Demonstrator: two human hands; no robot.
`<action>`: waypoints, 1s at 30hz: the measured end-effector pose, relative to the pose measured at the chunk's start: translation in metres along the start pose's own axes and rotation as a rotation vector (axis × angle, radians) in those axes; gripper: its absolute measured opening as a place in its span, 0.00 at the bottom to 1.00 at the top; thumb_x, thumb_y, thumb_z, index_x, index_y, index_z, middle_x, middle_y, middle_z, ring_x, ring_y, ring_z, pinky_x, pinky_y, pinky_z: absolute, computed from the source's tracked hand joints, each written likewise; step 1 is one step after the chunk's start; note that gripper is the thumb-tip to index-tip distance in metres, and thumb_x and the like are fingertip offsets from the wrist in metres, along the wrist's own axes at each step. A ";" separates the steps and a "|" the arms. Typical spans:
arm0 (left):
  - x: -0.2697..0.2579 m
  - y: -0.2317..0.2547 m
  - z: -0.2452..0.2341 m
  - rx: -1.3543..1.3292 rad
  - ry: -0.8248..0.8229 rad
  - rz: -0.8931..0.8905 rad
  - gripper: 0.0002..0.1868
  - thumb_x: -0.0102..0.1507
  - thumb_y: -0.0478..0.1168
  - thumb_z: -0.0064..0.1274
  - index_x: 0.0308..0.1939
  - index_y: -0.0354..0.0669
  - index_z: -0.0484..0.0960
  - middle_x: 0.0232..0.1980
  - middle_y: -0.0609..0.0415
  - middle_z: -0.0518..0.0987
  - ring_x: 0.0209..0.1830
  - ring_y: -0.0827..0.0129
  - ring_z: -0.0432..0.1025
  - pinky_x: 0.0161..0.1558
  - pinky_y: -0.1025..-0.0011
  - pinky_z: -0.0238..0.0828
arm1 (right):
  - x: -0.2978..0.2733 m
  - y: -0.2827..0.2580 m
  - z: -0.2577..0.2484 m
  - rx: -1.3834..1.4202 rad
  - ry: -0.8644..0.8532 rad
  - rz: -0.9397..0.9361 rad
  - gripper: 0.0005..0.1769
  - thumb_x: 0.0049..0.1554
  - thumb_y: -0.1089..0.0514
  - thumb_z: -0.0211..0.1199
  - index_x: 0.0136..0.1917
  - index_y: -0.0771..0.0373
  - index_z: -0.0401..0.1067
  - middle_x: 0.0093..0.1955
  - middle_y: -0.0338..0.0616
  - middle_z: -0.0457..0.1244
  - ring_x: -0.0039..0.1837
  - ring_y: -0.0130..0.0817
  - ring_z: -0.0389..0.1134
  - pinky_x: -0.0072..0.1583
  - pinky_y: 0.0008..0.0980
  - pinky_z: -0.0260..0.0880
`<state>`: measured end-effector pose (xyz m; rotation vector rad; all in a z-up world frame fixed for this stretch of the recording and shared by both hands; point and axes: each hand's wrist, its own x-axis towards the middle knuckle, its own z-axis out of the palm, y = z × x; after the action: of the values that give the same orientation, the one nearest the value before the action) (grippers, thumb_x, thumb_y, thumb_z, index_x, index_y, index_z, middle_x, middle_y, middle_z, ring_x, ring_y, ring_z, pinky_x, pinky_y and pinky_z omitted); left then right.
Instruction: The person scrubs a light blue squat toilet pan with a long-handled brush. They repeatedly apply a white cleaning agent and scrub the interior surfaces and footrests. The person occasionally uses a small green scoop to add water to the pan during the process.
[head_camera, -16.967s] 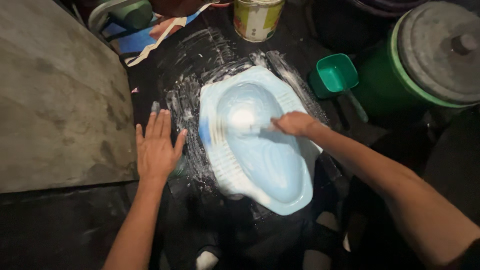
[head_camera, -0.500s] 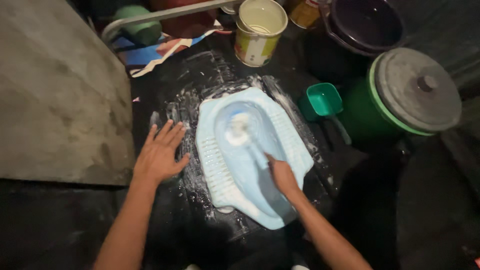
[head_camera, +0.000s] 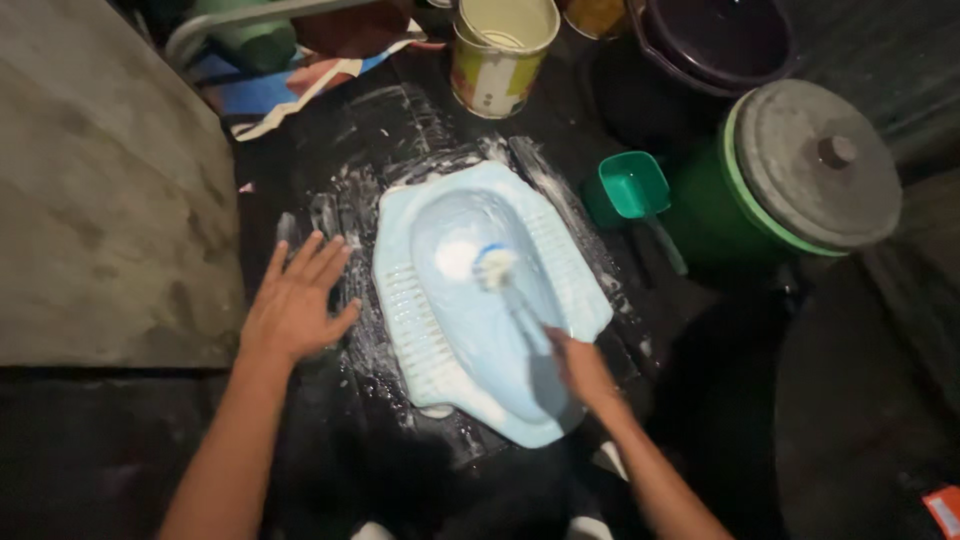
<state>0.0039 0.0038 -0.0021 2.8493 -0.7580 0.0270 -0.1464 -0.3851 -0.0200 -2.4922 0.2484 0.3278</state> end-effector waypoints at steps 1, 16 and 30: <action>0.001 -0.002 0.000 -0.004 0.010 0.011 0.42 0.59 0.61 0.50 0.73 0.46 0.66 0.79 0.57 0.60 0.81 0.63 0.49 0.78 0.54 0.35 | -0.003 0.008 -0.010 -0.068 -0.020 0.155 0.26 0.60 0.60 0.59 0.72 0.50 0.69 0.55 0.61 0.69 0.56 0.53 0.74 0.59 0.45 0.71; -0.006 0.005 0.005 -0.025 0.044 0.042 0.41 0.61 0.61 0.49 0.74 0.47 0.66 0.79 0.56 0.62 0.81 0.62 0.50 0.78 0.53 0.36 | -0.070 0.021 -0.052 -0.124 0.183 0.155 0.24 0.58 0.61 0.62 0.67 0.48 0.73 0.51 0.59 0.69 0.47 0.54 0.74 0.50 0.45 0.74; 0.009 0.005 0.007 0.044 -0.005 0.007 0.43 0.59 0.63 0.49 0.73 0.47 0.64 0.79 0.59 0.60 0.80 0.65 0.49 0.78 0.54 0.35 | 0.055 0.010 -0.125 -0.922 -0.382 -0.283 0.15 0.61 0.55 0.54 0.59 0.54 0.74 0.45 0.53 0.69 0.48 0.53 0.74 0.46 0.50 0.75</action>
<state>0.0091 -0.0065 -0.0079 2.8896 -0.7781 0.0382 -0.0742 -0.4723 0.0566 -3.1970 -0.5289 0.9507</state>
